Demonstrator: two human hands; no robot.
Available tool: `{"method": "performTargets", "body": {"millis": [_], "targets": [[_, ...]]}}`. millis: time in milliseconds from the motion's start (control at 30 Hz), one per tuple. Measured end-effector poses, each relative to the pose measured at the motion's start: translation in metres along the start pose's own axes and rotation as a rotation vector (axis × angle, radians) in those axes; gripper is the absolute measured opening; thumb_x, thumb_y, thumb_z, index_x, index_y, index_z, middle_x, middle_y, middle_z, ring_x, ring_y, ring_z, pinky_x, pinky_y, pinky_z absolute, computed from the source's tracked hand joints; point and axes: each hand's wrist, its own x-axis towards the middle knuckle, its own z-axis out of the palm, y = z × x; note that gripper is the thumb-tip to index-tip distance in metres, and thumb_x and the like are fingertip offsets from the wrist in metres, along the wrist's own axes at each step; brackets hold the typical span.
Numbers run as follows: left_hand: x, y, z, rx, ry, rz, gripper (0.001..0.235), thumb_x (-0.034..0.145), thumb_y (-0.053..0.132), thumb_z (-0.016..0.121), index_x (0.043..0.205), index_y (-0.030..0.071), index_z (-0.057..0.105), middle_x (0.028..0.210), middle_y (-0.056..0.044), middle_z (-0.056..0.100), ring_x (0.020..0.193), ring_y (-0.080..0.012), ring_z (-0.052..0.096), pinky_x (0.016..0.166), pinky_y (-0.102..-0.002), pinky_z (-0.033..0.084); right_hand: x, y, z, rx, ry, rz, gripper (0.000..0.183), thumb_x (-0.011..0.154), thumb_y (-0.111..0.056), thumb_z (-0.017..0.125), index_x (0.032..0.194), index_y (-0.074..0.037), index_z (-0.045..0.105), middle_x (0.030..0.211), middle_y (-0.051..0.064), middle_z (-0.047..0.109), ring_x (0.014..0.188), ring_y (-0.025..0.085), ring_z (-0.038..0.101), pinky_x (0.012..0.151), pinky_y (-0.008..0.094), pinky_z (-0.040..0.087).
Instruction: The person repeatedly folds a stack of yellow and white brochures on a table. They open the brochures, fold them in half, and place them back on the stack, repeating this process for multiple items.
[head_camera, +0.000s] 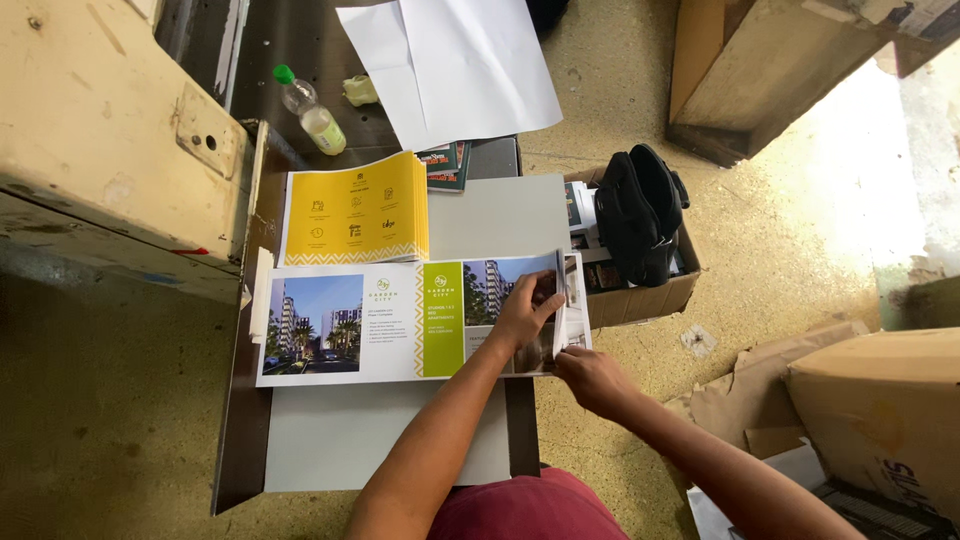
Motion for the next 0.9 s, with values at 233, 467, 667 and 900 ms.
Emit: {"method": "performTargets", "body": {"millis": [233,467,667,900], "targets": [[-0.003,0.006,-0.001,0.027,0.015,0.025,0.077,0.104,0.059,0.062,0.153,0.003,0.043,0.131,-0.020,0.053,0.119,-0.0357,0.061,0.098,-0.057,0.057,0.001,0.050,0.015,0.106,0.076,-0.237,0.013,0.102,-0.017,0.059,0.096,-0.010,0.069,0.079,0.012,0.065,0.069,0.039,0.070,0.057,0.045,0.058],[-0.003,0.009,-0.001,0.067,0.037,0.029,0.075,0.104,0.055,0.062,0.150,0.000,0.043,0.130,-0.023,0.053,0.114,-0.0396,0.063,0.095,-0.059,0.057,0.002,0.055,0.015,0.078,0.036,-0.251,0.011,0.100,-0.014,0.061,0.094,-0.010,0.069,0.079,0.009,0.065,0.067,0.034,0.071,0.058,0.041,0.058],[0.002,-0.007,0.001,0.073,0.054,0.055,0.069,0.103,0.052,0.066,0.148,0.003,0.048,0.125,-0.019,0.056,0.115,-0.0386,0.063,0.091,-0.054,0.056,0.002,0.049,0.013,0.111,0.038,-0.251,0.014,0.102,-0.016,0.061,0.094,-0.009,0.069,0.079,0.009,0.066,0.067,0.030,0.072,0.058,0.037,0.059],[-0.032,0.037,0.003,-0.002,0.116,0.105,0.069,0.108,0.023,0.052,0.167,0.016,0.019,0.159,-0.032,0.038,0.144,-0.0545,0.040,0.118,-0.072,0.036,-0.002,0.055,0.018,0.106,0.068,-0.245,0.015,0.103,-0.020,0.061,0.094,-0.010,0.067,0.078,0.009,0.063,0.069,0.034,0.070,0.058,0.041,0.057]]}}
